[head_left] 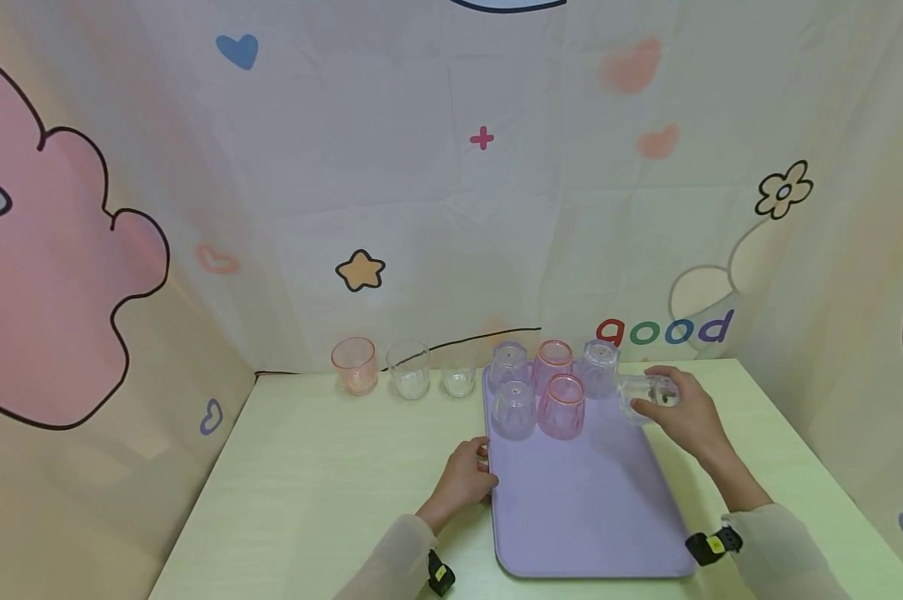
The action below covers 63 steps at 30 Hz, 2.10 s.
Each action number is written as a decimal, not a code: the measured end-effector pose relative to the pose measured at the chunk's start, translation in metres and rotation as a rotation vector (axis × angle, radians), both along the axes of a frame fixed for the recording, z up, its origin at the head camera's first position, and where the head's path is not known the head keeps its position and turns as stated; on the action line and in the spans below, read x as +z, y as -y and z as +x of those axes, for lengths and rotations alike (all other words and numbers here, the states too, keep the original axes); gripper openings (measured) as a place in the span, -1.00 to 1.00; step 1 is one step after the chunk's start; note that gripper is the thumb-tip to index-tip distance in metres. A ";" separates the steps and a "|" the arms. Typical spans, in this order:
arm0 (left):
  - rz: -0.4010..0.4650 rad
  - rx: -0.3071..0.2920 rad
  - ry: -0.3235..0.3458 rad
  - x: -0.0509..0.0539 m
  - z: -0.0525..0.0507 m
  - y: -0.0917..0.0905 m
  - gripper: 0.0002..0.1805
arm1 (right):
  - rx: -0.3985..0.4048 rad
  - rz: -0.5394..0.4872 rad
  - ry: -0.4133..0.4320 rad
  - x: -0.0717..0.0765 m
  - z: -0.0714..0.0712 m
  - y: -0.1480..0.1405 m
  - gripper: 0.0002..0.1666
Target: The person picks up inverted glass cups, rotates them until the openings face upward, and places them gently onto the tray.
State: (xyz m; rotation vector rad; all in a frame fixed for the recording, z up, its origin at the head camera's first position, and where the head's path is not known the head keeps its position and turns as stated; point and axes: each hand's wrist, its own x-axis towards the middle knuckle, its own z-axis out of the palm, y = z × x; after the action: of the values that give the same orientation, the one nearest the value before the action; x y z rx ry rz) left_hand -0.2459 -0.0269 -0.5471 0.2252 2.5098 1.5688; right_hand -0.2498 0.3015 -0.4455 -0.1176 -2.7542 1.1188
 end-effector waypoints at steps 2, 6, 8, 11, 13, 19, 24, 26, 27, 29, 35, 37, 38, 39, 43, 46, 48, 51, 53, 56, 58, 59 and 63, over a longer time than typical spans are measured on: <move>0.006 -0.001 -0.001 -0.001 0.000 0.000 -0.25 | 0.004 0.005 0.007 -0.001 -0.001 0.000 -0.23; 0.012 0.001 -0.007 -0.002 -0.001 0.000 -0.27 | 0.009 0.022 0.013 -0.003 -0.005 0.001 -0.23; 0.013 0.004 -0.005 -0.002 -0.001 0.000 -0.27 | 0.007 0.030 0.015 -0.005 -0.007 0.001 -0.23; 0.006 0.007 -0.009 -0.003 -0.002 0.000 -0.28 | 0.003 0.047 0.021 -0.008 -0.010 0.000 -0.24; 0.002 0.006 -0.011 -0.003 -0.002 0.000 -0.28 | 0.004 0.058 0.024 -0.010 -0.013 -0.001 -0.24; 0.011 0.006 -0.013 -0.003 0.000 0.001 -0.27 | 0.019 0.093 0.037 -0.017 -0.024 -0.001 -0.25; 0.009 0.011 -0.007 -0.004 0.000 0.001 -0.26 | 0.030 0.110 0.060 -0.020 -0.031 0.002 -0.27; 0.009 0.010 -0.007 -0.006 0.000 0.000 -0.27 | 0.039 0.113 0.069 -0.021 -0.034 0.002 -0.28; 0.009 0.010 -0.007 -0.006 0.000 0.000 -0.27 | 0.047 0.120 0.070 -0.022 -0.035 0.003 -0.28; 0.013 0.008 -0.007 -0.006 -0.001 0.000 -0.27 | 0.065 0.141 0.068 -0.024 -0.037 0.004 -0.29; 0.017 0.007 0.001 -0.006 0.000 0.001 -0.27 | 0.098 0.210 0.058 -0.027 -0.043 0.010 -0.32; 0.020 0.008 0.006 -0.006 0.000 0.001 -0.27 | 0.100 0.227 0.061 -0.028 -0.045 0.013 -0.31; 0.024 0.008 0.009 -0.006 0.000 0.001 -0.28 | 0.101 0.235 0.061 -0.028 -0.046 0.014 -0.31; 0.025 0.008 0.011 -0.005 0.000 0.001 -0.28 | 0.101 0.243 0.061 -0.028 -0.047 0.015 -0.31; 0.032 0.012 0.016 -0.004 0.000 0.001 -0.28 | 0.104 0.269 0.052 -0.028 -0.049 0.016 -0.29; 0.034 0.015 0.011 -0.004 -0.001 0.001 -0.27 | 0.108 0.287 0.041 -0.029 -0.051 0.017 -0.28; 0.028 0.017 0.006 -0.004 -0.001 0.001 -0.27 | 0.112 0.300 0.040 -0.031 -0.053 0.018 -0.27; 0.034 0.011 0.006 -0.005 -0.001 0.001 -0.27 | 0.110 0.313 0.051 -0.033 -0.055 0.020 -0.27; 0.039 0.008 0.010 -0.006 -0.001 0.001 -0.27 | 0.112 0.318 0.058 -0.033 -0.056 0.022 -0.27; 0.045 0.006 0.011 -0.005 -0.001 0.001 -0.26 | 0.114 0.329 0.062 -0.033 -0.057 0.024 -0.26; 0.046 0.007 0.009 -0.005 0.000 0.001 -0.27 | 0.122 0.341 0.058 -0.033 -0.057 0.025 -0.26; 0.046 0.007 0.008 -0.005 0.000 0.001 -0.27 | 0.126 0.345 0.056 -0.032 -0.057 0.026 -0.25; 0.051 0.008 0.007 -0.004 0.000 0.001 -0.27 | 0.140 0.359 0.052 -0.033 -0.058 0.027 -0.26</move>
State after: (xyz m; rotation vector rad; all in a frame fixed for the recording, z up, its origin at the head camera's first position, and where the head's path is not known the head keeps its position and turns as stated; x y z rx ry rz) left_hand -0.2459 -0.0279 -0.5508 0.2159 2.4698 1.6356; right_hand -0.3073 0.2745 -0.4787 0.0937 -2.9959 0.6369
